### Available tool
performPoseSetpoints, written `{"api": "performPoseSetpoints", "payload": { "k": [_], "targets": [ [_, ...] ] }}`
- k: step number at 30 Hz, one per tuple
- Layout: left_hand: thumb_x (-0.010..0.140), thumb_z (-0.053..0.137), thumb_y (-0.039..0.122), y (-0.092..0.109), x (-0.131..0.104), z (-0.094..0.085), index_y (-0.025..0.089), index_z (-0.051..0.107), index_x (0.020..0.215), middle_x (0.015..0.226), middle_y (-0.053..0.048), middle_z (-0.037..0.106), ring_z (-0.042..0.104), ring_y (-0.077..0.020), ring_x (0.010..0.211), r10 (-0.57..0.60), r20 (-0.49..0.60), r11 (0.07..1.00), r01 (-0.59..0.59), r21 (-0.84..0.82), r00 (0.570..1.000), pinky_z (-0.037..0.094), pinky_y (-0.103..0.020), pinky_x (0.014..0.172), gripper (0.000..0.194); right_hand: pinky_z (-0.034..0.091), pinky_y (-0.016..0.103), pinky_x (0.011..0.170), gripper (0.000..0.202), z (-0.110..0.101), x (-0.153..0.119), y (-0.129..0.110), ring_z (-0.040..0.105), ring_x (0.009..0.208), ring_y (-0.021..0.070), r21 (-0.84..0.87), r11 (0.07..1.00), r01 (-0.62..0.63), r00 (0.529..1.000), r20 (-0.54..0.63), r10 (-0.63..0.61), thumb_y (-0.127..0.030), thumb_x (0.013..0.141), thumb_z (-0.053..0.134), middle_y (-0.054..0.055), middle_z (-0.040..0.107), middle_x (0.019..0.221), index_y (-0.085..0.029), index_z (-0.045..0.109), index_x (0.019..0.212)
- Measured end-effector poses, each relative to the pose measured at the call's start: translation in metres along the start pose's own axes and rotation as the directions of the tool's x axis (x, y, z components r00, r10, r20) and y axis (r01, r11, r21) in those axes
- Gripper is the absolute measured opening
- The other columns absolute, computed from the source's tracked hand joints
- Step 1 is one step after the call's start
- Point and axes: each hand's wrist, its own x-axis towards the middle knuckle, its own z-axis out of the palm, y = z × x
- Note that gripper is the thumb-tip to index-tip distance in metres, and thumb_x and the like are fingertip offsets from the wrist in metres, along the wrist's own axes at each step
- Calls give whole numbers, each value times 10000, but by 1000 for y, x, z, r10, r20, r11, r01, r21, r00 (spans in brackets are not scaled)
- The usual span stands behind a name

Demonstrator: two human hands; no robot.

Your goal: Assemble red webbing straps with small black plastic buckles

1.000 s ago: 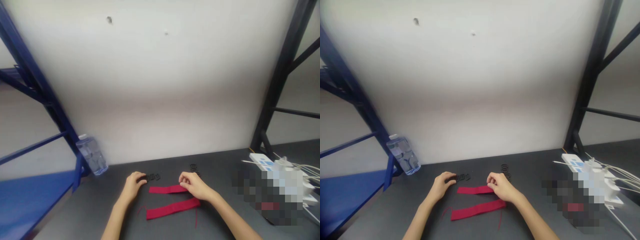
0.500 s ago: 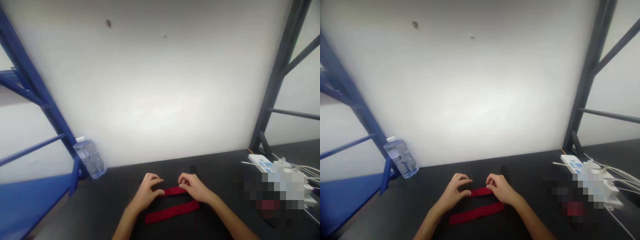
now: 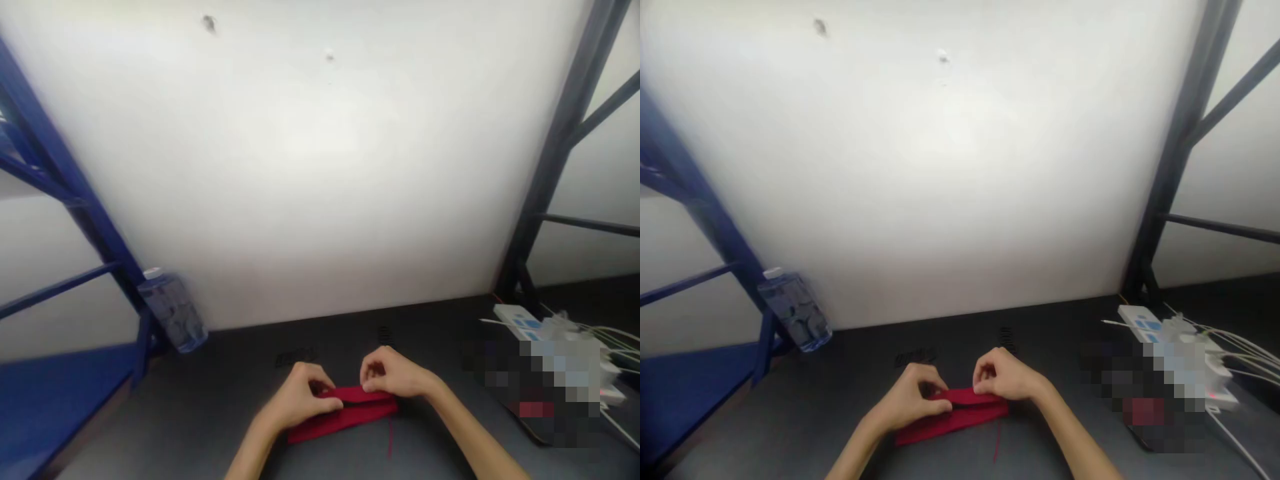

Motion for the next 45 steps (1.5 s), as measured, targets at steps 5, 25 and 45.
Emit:
{"api": "performPoseSetpoints", "payload": {
  "k": [5, 25, 45],
  "targets": [
    [576, 779, 488, 2, -3, 8, 153, 723, 729, 706, -14, 650, 570, -130, 626, -43, 152, 998, 48, -30, 987, 413, -218, 556, 372, 374, 192, 510, 153, -6, -4, 1, 483, 536, 95, -5, 1000, -22, 992, 122, 22, -241, 664, 690, -6, 619, 608, -138, 728, 770],
    [526, 809, 411, 9, -5, 9, 189, 694, 715, 788, -12, 623, 552, -163, 736, -28, 151, 996, 15, 90, 988, 408, -226, 600, 314, 340, 189, 498, 336, -11, -8, 12, 494, 557, 98, -229, 972, 49, 979, 203, -1, -364, 526, 828, -29, 619, 646, -174, 712, 778],
    [634, 711, 285, 13, -5, 7, 167, 631, 716, 687, 32, 578, 487, -104, 600, -77, 252, 996, 61, 70, 965, 338, -206, 523, 164, 322, 182, 506, 287, -2, -3, 13, 482, 588, 84, -328, 944, 37, 982, 189, 28, -315, 539, 824, -34, 591, 701, -160, 632, 685]
  ]
}}
